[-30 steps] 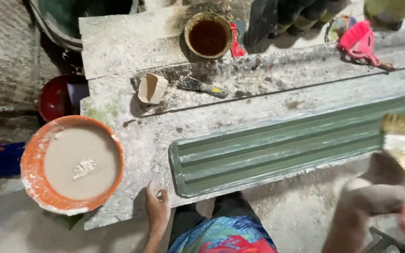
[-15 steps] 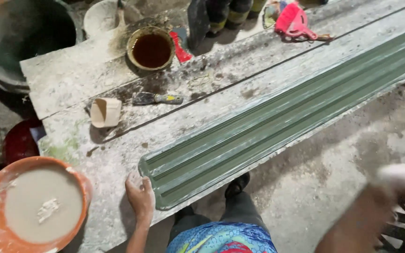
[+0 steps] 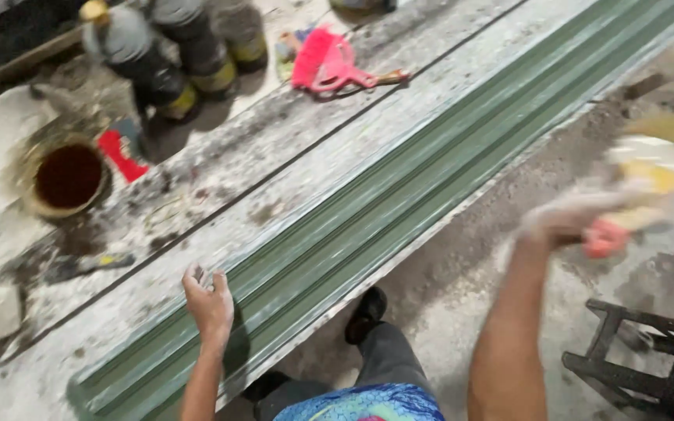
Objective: Applying a coating to a green mold using a paintbrush.
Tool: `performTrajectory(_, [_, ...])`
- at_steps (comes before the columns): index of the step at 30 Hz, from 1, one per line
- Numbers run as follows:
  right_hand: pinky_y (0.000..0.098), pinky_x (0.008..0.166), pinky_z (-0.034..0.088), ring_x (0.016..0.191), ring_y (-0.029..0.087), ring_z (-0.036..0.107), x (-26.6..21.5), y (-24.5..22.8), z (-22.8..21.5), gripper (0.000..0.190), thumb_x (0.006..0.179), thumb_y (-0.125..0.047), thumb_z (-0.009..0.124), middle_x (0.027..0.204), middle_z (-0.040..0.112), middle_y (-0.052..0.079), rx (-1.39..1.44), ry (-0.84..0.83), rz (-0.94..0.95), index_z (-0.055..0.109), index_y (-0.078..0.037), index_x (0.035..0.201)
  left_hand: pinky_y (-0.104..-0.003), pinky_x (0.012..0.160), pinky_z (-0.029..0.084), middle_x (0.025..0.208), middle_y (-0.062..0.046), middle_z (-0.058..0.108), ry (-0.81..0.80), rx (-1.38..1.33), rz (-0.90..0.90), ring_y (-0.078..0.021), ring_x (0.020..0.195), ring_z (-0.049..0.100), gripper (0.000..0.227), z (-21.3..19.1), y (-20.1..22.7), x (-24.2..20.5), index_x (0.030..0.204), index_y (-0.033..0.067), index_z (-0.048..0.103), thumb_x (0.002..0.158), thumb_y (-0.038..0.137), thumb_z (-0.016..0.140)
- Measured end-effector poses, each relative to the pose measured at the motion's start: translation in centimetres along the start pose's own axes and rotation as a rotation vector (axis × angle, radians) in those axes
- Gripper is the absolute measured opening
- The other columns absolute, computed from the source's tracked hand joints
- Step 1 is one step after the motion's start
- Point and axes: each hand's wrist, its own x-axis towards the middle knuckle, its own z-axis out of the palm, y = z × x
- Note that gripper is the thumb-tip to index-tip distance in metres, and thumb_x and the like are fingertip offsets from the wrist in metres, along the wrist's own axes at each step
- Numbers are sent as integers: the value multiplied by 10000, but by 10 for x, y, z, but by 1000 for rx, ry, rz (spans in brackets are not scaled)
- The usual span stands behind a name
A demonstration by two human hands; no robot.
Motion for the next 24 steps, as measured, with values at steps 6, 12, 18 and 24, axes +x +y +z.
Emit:
performTrajectory(6, [547, 850, 652, 1183, 361, 611, -27, 43, 59, 422, 969, -147, 532, 1373, 511, 197, -204, -389, 576, 441, -21, 1361, -410, 985, 501, 1386, -232, 566, -109, -101, 107, -325, 1248, 584, 623, 131, 91, -8, 1472, -16, 436, 950, 217, 685])
performTrajectory(12, [501, 945, 636, 1087, 434, 692, 245, -12, 106, 643, 1112, -399, 453, 992, 542, 334, -161, 56, 60, 494, 237, 1197, -406, 987, 501, 1394, -221, 587, -163, -43, 86, -311, 1235, 615, 619, 232, 132, 2, 1485, -14, 435, 964, 223, 672])
performTrajectory(18, [545, 906, 607, 1105, 396, 659, 184, 137, 135, 346, 937, -71, 563, 1227, 559, 211, -383, -211, 684, 466, 35, 1252, -409, 999, 497, 1446, -216, 573, -220, 17, 49, -308, 1262, 610, 591, 350, 229, -6, 1490, -6, 429, 1003, 245, 652])
performTrajectory(24, [572, 973, 580, 1266, 418, 569, 351, 180, 192, 566, 993, -381, 548, 1345, 434, 229, -403, -315, 452, 347, 18, 1340, -411, 1079, 477, 1454, -241, 550, -227, -103, 15, -325, 1311, 587, 586, 480, 289, 4, 1494, -24, 418, 1027, 254, 639])
